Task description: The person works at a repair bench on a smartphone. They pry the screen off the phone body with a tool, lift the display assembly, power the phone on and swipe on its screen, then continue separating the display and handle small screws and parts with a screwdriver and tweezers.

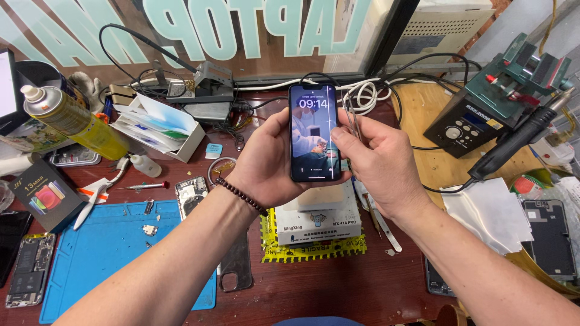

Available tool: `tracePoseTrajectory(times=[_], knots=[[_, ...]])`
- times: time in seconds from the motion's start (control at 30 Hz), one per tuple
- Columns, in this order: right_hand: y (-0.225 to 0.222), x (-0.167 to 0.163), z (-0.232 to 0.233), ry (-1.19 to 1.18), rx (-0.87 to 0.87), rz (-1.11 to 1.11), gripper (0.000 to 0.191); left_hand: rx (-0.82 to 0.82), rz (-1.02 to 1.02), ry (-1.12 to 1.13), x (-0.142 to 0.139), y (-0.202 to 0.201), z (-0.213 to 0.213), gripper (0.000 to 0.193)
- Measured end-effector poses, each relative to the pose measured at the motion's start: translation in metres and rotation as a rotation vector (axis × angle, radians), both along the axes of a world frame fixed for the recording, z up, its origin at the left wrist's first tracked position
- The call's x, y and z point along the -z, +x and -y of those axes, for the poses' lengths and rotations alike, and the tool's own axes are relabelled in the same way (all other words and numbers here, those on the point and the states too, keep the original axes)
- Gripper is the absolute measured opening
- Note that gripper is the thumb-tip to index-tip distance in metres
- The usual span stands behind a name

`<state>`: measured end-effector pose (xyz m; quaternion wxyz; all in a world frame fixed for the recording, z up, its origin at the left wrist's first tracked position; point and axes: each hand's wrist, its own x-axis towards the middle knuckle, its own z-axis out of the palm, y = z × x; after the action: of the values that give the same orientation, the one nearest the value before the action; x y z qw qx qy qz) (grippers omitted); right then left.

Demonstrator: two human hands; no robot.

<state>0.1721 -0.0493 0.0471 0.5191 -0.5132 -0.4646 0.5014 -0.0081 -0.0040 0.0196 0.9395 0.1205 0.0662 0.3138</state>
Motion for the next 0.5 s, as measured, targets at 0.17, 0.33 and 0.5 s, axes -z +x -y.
tracePoseTrajectory(times=[0.17,0.33,0.5], knots=[[0.0009,0.0013,0.0007,0.008,-0.002,-0.01,0.042,0.001,-0.005,-0.011,0.0008,0.0003,-0.0006,0.055],[0.0011,0.0021,0.0006,0.003,-0.007,-0.027,0.043,0.008,0.004,0.003,0.0025,0.0009,-0.0008,0.054],[0.0016,0.0027,0.0015,0.022,-0.01,-0.002,0.045,0.014,0.014,0.013,0.0035,0.0016,-0.0012,0.055]])
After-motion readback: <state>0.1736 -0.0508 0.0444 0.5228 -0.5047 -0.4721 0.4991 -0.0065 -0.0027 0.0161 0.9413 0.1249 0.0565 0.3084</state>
